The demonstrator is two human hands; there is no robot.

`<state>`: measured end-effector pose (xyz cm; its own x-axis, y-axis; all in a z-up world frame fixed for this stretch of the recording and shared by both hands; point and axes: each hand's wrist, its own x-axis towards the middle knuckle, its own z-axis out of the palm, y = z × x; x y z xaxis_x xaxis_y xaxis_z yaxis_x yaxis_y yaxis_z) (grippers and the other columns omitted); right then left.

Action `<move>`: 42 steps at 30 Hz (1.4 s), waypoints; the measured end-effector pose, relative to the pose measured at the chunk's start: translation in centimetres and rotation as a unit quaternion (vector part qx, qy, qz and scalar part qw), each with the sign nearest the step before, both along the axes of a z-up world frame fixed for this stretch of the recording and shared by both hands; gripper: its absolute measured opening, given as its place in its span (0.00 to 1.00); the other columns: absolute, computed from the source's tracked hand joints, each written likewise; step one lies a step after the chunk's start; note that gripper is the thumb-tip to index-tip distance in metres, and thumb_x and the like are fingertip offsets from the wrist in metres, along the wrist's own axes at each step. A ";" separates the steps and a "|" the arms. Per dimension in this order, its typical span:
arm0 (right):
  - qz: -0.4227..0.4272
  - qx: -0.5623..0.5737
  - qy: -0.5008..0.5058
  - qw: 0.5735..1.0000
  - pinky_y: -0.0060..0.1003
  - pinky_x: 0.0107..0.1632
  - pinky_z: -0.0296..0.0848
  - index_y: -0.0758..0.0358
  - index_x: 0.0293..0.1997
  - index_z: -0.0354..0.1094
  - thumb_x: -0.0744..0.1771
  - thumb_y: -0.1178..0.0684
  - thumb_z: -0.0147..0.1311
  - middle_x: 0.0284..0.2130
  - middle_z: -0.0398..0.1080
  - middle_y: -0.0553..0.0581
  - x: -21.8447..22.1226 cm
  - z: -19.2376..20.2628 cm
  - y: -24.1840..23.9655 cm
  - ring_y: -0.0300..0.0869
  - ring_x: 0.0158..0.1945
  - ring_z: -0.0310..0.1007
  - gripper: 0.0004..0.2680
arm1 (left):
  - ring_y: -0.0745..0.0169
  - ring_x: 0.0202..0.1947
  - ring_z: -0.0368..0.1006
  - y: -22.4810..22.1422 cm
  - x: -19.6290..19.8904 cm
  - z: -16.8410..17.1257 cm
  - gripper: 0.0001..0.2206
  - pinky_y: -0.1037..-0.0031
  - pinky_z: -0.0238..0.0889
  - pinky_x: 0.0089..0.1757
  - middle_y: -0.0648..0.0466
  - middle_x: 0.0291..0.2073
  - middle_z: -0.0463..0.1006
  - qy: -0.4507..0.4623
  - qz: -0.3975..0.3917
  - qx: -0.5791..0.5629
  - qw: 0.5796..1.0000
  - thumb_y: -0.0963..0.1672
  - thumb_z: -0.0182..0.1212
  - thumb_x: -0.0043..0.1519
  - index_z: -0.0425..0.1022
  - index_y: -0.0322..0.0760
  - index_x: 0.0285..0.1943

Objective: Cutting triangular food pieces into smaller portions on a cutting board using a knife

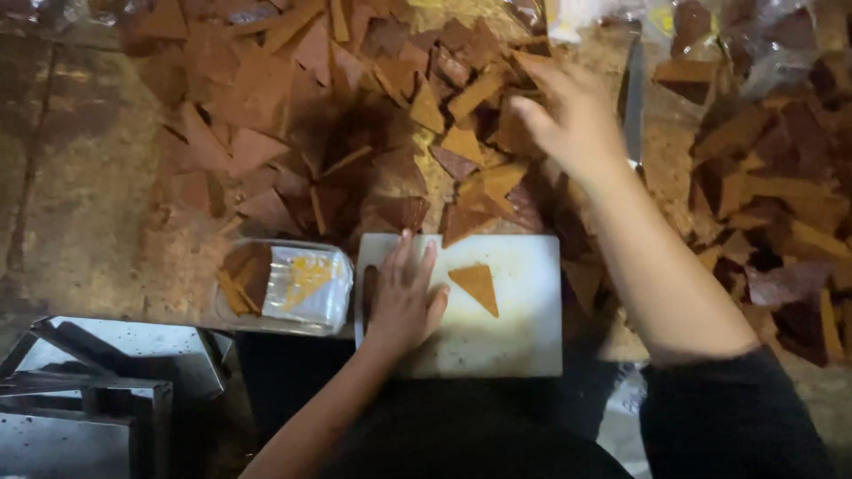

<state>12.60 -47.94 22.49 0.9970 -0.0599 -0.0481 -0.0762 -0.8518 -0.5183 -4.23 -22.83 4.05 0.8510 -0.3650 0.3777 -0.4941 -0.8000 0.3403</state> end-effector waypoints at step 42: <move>-0.033 0.704 -0.022 0.709 0.52 0.63 0.82 0.61 0.52 0.72 0.65 0.53 0.59 0.60 0.64 0.60 -1.6 -1.7 -12.2 0.61 0.64 0.68 0.12 | 0.47 0.65 0.66 0.2 1.2 -0.6 0.23 0.51 0.55 0.59 0.51 0.64 0.72 0.049 -0.034 -0.067 0.996 0.47 0.64 0.55 0.75 0.46 0.61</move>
<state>11.02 -60.18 20.75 0.9968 -0.0302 -0.0747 -0.0484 0.5171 -0.8546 -3.07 -22.66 3.50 0.8612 -0.3742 0.3439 -0.5046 -0.7099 0.4913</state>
